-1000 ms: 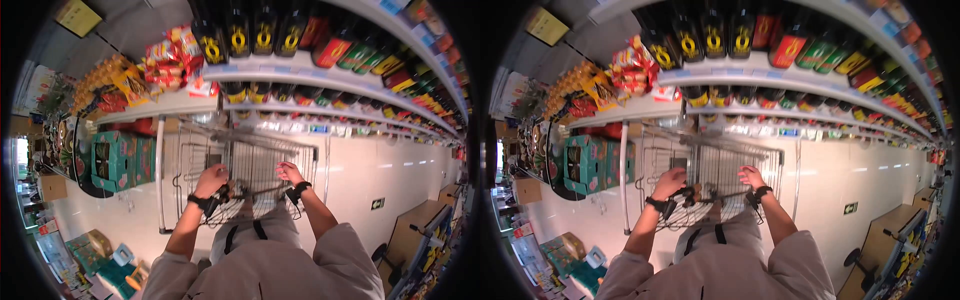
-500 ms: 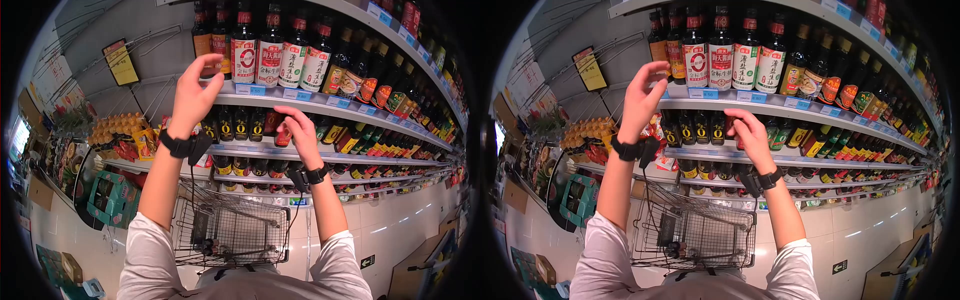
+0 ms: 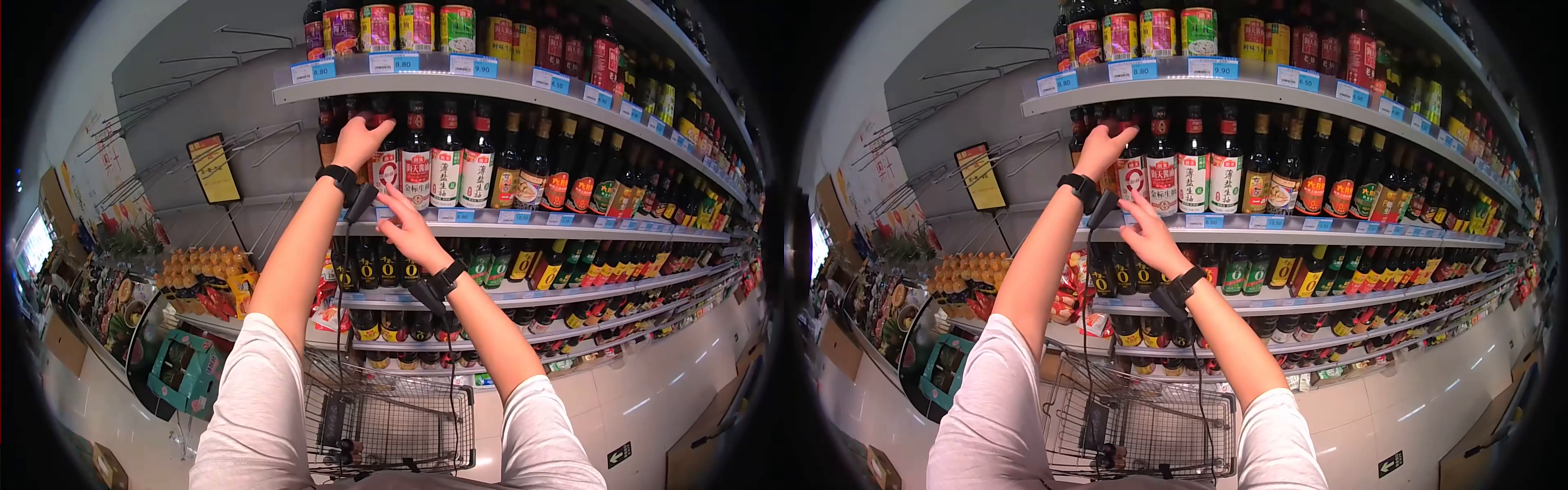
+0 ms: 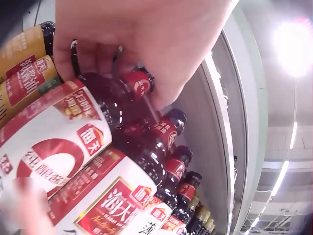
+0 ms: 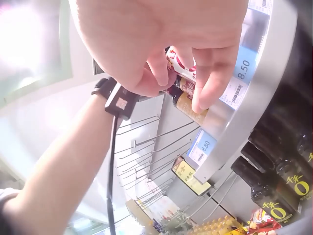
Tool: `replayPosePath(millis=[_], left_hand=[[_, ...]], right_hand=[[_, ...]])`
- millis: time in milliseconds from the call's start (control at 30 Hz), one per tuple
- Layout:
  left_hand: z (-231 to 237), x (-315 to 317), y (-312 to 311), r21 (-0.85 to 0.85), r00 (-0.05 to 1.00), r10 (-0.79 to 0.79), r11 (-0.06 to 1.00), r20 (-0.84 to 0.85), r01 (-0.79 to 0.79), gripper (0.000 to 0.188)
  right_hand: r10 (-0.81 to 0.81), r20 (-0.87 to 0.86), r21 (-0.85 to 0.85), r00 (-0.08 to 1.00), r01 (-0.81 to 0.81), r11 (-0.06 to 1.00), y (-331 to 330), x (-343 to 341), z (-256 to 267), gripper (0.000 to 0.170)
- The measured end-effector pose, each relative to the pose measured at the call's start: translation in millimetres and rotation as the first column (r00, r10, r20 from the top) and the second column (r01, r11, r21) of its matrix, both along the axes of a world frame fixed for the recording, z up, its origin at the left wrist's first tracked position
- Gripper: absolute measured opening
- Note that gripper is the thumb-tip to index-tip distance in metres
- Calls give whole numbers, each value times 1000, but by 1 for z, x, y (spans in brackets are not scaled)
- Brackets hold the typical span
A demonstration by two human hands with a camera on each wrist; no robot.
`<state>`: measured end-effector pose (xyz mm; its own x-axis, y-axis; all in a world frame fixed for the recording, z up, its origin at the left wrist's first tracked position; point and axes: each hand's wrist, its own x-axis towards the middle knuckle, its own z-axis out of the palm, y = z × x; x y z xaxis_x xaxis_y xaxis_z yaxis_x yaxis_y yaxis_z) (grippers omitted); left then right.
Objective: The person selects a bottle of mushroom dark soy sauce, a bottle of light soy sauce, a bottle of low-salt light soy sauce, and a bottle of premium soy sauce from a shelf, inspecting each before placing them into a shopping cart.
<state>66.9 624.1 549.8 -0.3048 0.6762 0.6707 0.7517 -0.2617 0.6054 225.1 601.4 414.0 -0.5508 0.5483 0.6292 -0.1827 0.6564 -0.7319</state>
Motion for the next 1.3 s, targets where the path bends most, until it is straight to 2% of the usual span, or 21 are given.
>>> replayPosePath(millis=[100,200,267,400,433,467,533,600,667,733,767,800,867,933,967,1000,1067,1100,1133,1233,1300], left_hand=[[8,-4,4,-33,998,-62,998,-21,61,59],[-2,-3,-6,-28,996,24,999,-88,-27,52],[-15,-2,-15,225,982,-178,961,62,160,37],[-27,-1,-49,285,971,-213,942,108,175,30],[-23,6,-60,468,963,-255,864,89,186,29],[-18,9,-74,497,967,-242,850,77,173,28],[0,24,-116,495,950,-309,833,44,248,28],[11,42,-159,455,934,-358,829,-16,325,27],[12,50,-203,247,895,-438,861,-88,445,26],[-6,68,-236,204,805,-592,795,50,572,30],[-20,80,-250,167,755,-637,770,152,616,35],[-36,93,-263,137,696,-669,739,261,659,40],[-73,109,-281,28,703,-635,748,320,663,51],[-113,111,-295,-44,653,-608,716,452,697,64],[-133,104,-297,2,612,-649,687,452,726,75],[-147,105,-302,93,565,-630,707,532,701,84],[-179,95,-317,123,556,-475,824,682,554,82],[-191,96,-325,64,589,-375,875,716,479,77],[-203,104,-332,22,613,-286,916,736,401,74],[-244,124,-345,-73,659,-173,942,732,328,53],[-262,141,-346,-42,589,-163,947,791,319,37]], right_hand=[[-2,30,51,1000,1,999,3,-3,-4,48],[-24,75,107,997,16,994,0,4,-5,47],[-31,95,71,995,24,997,-6,10,-3,46],[-90,-26,73,996,92,993,-15,18,-3,47],[-142,-14,125,990,143,982,-21,24,1,47],[-141,-22,134,990,142,981,-27,29,6,47],[-219,-83,181,972,231,956,-45,42,15,49],[-229,-42,119,972,233,965,-69,61,24,66],[-290,-72,293,954,298,908,-93,76,23,81],[-196,-59,280,979,204,938,-122,88,8,91],[-122,-20,246,992,123,961,-131,92,-7,96],[112,-80,-9,991,-113,994,-145,92,-30,94],[199,49,-216,979,-184,959,-181,118,-60,88],[260,50,-269,964,-238,933,-202,142,-105,88],[299,76,-379,951,-250,891,-212,158,-118,87],[320,105,-401,942,-254,880,-216,171,-137,87],[350,-113,-575,930,-349,740,-233,191,-150,77],[357,-126,-588,926,-359,725,-235,200,-162,75],[359,-41,-551,933,-320,770,-236,211,-171,74],[374,-61,-583,926,-337,739,-245,228,-177,70],[412,-77,-645,908,-361,674,-248,237,-180,68]])
